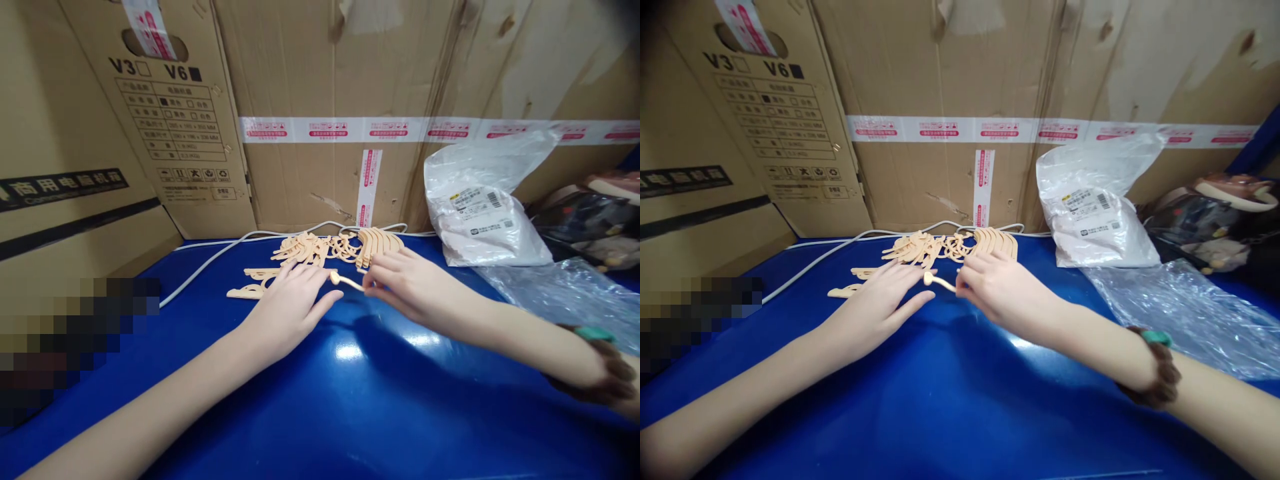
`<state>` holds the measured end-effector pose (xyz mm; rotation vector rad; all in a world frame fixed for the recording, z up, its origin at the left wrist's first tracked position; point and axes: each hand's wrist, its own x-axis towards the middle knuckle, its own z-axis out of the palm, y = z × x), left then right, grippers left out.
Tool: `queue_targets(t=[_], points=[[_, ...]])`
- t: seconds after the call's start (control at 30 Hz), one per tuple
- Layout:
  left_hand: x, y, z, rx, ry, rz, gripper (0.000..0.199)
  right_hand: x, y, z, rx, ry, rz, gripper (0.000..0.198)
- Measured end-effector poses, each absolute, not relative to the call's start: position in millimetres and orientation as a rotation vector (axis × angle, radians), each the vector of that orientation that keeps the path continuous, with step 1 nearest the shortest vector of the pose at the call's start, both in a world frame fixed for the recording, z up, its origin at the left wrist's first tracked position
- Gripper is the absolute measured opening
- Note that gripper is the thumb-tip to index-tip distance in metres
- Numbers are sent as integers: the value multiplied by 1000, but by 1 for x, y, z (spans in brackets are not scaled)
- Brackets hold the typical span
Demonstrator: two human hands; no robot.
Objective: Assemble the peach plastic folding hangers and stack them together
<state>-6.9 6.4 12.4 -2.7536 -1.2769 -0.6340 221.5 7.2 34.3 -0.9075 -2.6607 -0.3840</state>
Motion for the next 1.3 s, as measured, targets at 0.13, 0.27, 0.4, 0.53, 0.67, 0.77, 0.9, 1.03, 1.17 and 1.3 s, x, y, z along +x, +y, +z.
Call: queue_targets(t=[0.13,0.27,0.4,0.53,0.67,0.77,0.9,1.03,1.17,1.3], points=[[-5,5,12,-2818,-1240,-683,26,220,0,22,-878,-2654,-434,26],[-6,5,13,-2886,-1180,-670,17,225,11,14,-890,-2649,-515,23],[-4,6,11,-3004,-1102,-566,16,234,22,6,-917,-2686,-526,22],[0,7,8,-3072,-1011,-494,17,239,26,1,-875,-2719,-564,17],[3,7,5,-3085,-950,-467,15,238,22,1,-842,-2767,-608,12],[3,7,4,-3075,-917,-449,14,236,19,2,-840,-2792,-606,11],[2,7,4,-3082,-934,-470,15,238,19,1,-894,-2783,-565,9],[4,5,3,-3085,-818,-490,20,246,24,3,-1017,-2700,-548,15],[4,4,1,-3082,-698,-474,23,260,32,10,-1268,-2582,-669,15],[3,5,1,-3064,-757,-458,23,281,48,12,-1546,-2499,-876,27]])
